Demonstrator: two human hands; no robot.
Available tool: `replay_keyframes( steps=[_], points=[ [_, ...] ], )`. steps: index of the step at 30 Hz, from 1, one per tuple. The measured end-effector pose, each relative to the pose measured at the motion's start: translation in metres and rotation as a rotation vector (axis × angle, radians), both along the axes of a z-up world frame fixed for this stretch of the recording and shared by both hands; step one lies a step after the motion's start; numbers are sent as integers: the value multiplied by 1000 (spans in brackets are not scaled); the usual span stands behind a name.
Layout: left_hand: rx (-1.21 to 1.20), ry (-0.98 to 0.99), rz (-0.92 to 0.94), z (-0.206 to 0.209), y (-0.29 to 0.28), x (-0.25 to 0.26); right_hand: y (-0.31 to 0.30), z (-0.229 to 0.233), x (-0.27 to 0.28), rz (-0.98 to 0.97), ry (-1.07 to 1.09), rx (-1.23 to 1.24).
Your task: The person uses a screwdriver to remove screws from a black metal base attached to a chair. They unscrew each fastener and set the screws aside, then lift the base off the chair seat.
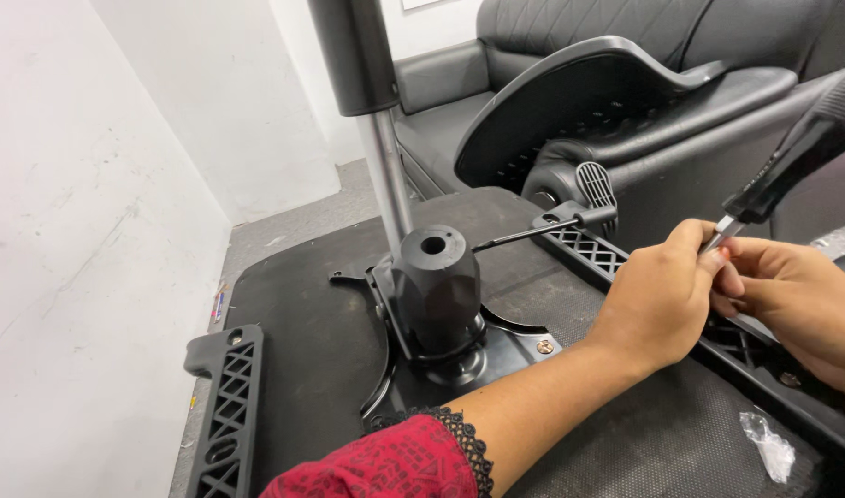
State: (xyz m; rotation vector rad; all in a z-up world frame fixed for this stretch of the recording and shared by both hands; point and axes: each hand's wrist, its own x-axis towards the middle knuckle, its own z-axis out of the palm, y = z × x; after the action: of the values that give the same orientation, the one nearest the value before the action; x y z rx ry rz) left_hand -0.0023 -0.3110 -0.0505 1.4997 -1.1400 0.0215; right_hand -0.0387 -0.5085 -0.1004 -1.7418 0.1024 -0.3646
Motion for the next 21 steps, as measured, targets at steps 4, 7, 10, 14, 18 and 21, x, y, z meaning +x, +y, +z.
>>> replay_keyframes(
  steps=[4,7,10,14,18,21],
  points=[
    [-56,39,-54,-2,-22,3,-10,3,-18,-187,151,165],
    [-16,-13,-30,-3,-39,4,-31,-16,-24,-231,159,296],
    [49,44,-104,-6,-53,-2,-70,-50,-25,-241,72,355],
    [100,-19,-129,-11,-70,-5,-123,-106,-23,-482,230,199],
    [109,31,-209,-17,-81,-5,-144,-165,-42,-563,467,139],
    [144,37,-195,-20,-84,-4,-141,-199,-62,-591,590,145]
  ],
)
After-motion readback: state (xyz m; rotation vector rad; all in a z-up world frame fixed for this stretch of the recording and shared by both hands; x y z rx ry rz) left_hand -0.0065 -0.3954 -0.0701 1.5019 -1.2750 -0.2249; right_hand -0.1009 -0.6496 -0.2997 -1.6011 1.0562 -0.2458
